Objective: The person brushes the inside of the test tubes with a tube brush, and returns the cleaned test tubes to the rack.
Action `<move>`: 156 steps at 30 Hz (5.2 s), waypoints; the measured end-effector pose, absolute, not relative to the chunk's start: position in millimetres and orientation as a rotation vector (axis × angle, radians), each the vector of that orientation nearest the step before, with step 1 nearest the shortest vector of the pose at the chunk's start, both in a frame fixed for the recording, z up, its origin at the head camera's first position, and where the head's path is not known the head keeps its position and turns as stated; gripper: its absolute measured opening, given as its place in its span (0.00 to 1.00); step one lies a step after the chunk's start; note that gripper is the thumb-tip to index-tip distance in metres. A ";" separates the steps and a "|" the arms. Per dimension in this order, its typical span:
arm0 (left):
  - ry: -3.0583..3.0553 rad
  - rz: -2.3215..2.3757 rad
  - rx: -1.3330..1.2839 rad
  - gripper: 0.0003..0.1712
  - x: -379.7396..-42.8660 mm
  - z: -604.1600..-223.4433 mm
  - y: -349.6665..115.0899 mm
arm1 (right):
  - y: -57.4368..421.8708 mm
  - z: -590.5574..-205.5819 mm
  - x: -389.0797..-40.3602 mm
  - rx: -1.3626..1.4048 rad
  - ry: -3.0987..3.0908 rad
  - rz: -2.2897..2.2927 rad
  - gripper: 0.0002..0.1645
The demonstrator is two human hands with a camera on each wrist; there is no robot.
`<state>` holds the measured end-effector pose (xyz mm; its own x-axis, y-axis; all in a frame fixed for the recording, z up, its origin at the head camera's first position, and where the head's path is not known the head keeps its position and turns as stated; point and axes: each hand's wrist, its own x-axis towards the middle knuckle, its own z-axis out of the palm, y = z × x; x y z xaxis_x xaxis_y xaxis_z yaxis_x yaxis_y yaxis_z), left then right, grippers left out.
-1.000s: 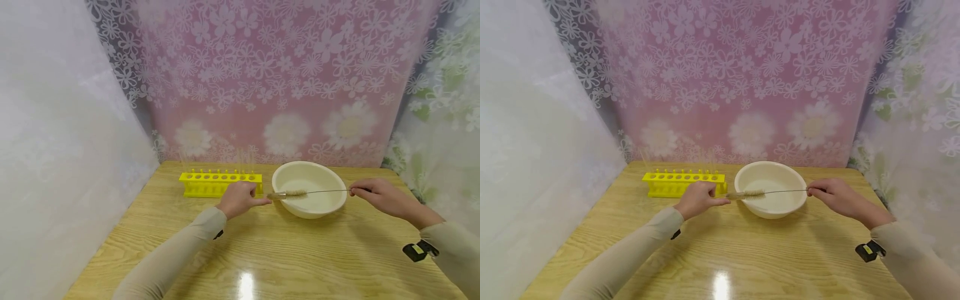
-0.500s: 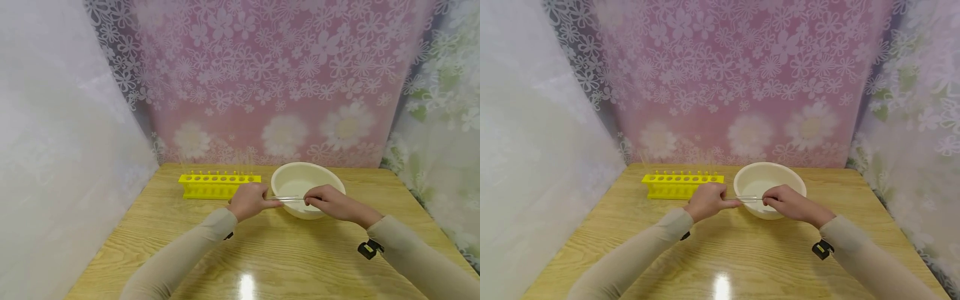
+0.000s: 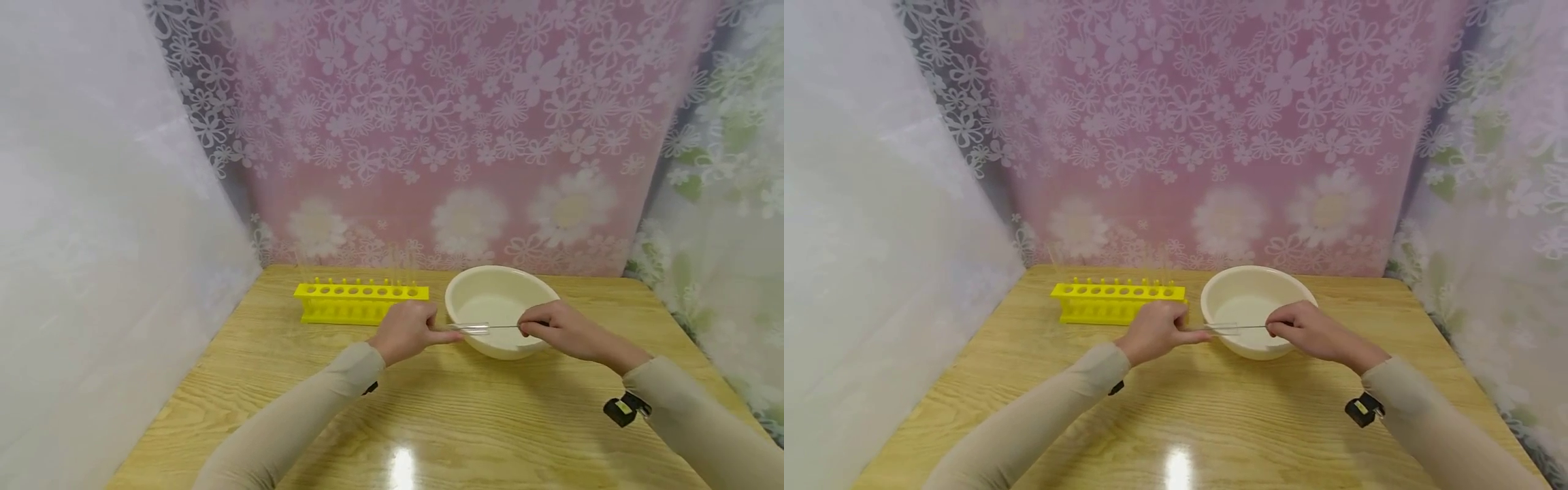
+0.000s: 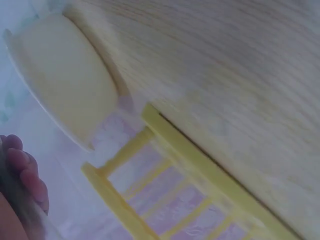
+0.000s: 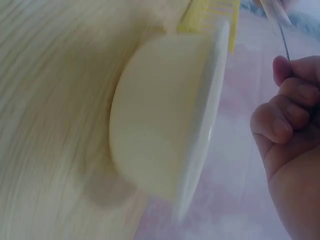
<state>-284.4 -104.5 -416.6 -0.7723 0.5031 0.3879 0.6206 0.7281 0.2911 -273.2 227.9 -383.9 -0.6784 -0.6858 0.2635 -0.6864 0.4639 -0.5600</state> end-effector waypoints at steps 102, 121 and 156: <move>-2.718 -0.203 -0.699 0.35 -306.6 -402.4 -111.2 | 382.7 -369.5 -253.9 0.508 -2.758 0.686 0.19; -2.511 0.241 -0.876 0.34 -316.0 -383.6 -82.7 | 376.3 -376.6 -259.0 0.563 -2.745 0.672 0.14; -2.555 0.338 -0.893 0.35 -315.5 -380.6 -75.7 | 369.3 -379.6 -257.7 0.622 -2.697 0.633 0.13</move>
